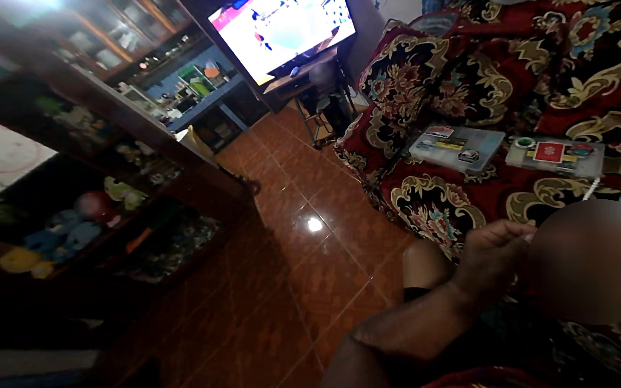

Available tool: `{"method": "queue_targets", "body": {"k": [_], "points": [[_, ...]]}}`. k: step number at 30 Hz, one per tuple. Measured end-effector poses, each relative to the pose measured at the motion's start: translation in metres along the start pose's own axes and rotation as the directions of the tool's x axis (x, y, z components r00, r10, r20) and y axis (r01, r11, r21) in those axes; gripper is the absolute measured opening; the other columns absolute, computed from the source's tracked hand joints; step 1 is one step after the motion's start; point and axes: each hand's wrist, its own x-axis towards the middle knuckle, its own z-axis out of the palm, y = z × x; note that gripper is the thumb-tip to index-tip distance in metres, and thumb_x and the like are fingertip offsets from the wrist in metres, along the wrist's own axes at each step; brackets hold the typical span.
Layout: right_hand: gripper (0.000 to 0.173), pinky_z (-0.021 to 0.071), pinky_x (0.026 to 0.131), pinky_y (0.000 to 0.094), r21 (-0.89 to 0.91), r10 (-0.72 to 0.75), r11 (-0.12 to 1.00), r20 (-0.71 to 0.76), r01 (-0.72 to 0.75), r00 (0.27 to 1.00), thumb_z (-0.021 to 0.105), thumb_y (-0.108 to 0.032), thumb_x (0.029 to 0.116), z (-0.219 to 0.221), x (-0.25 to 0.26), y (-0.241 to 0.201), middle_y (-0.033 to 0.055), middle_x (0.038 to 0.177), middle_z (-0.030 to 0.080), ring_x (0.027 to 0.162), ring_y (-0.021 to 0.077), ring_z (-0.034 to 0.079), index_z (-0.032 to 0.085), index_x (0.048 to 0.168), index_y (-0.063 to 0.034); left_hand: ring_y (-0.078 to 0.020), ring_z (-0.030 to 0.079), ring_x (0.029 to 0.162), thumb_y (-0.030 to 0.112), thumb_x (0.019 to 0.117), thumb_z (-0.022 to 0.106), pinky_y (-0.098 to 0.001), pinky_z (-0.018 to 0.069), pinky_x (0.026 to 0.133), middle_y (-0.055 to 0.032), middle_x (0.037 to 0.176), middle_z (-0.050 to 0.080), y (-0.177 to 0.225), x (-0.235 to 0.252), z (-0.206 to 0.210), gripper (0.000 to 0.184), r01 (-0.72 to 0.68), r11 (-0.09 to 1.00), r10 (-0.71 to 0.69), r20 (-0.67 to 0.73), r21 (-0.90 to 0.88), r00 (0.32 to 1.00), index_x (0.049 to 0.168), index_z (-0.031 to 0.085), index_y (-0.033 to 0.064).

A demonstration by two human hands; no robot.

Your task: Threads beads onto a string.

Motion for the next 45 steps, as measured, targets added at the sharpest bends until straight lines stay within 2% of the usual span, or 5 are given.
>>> {"method": "queue_targets", "body": {"k": [25, 29, 36, 42, 45], "points": [[0.028, 0.0514, 0.06, 0.0186, -0.22, 0.049, 0.974, -0.053, -0.059, 0.997, 0.068, -0.037, 0.0951, -0.009, -0.004, -0.011, -0.0063, 0.082, 0.066, 0.066, -0.0044, 0.056, 0.071, 0.104, -0.0112, -0.0032, 0.06, 0.073, 0.017, 0.1054, 0.042, -0.0226, 0.0521, 0.071, 0.0063, 0.078, 0.061, 0.01, 0.002, 0.018, 0.017, 0.186, 0.982, -0.186, 0.002, -0.006, 0.982, 0.1, 0.058, 0.0131], [0.008, 0.0575, 0.063, 0.0206, -0.151, 0.098, 0.983, -0.044, -0.103, 0.994, 0.07, -0.015, 0.0937, -0.019, -0.003, -0.033, -0.0058, 0.085, 0.069, 0.07, -0.0002, 0.064, 0.071, 0.101, -0.0105, -0.0014, 0.051, 0.059, 0.033, 0.1022, 0.051, -0.0177, 0.044, 0.053, 0.0084, 0.071, 0.055, 0.02, 0.0, 0.017, 0.017, 0.259, 0.965, -0.258, 0.02, -0.043, 0.966, 0.095, 0.064, 0.0233], [0.008, 0.0513, 0.058, 0.0159, 0.5, -0.009, 0.861, 0.194, -0.091, 0.981, 0.061, -0.005, 0.098, -0.041, 0.001, -0.025, -0.0012, 0.087, 0.07, 0.067, 0.0011, 0.061, 0.067, 0.103, -0.0078, -0.0077, 0.055, 0.07, 0.047, 0.1086, 0.038, -0.0244, 0.0487, 0.063, 0.006, 0.079, 0.055, 0.021, 0.015, 0.01, 0.037, 0.0, 1.0, 0.003, 0.182, -0.02, 0.983, 0.097, 0.061, 0.0216], [0.01, 0.055, 0.066, 0.0174, 0.477, -0.1, 0.878, 0.116, 0.033, 0.988, 0.064, -0.002, 0.0955, -0.052, -0.003, -0.035, -0.0005, 0.091, 0.071, 0.074, 0.0018, 0.064, 0.067, 0.104, -0.0062, -0.0076, 0.064, 0.092, 0.018, 0.0962, 0.072, -0.0236, 0.0574, 0.08, -0.0004, 0.111, 0.064, 0.037, 0.022, 0.042, 0.025, -0.366, 0.87, 0.254, 0.337, 0.33, 0.907, 0.116, 0.065, 0.0052], [0.011, 0.0566, 0.066, 0.0169, 0.252, -0.14, 0.959, 0.032, 0.128, 0.99, 0.067, 0.002, 0.0927, -0.052, -0.004, -0.048, -0.0012, 0.086, 0.069, 0.073, 0.0011, 0.064, 0.067, 0.103, -0.0011, -0.0058, 0.065, 0.085, 0.016, 0.0994, 0.067, -0.0221, 0.058, 0.075, 0.001, 0.103, 0.067, 0.036, 0.018, 0.047, 0.017, -0.259, 0.903, 0.179, 0.246, 0.344, 0.953, 0.113, 0.067, 0.0062]]}}
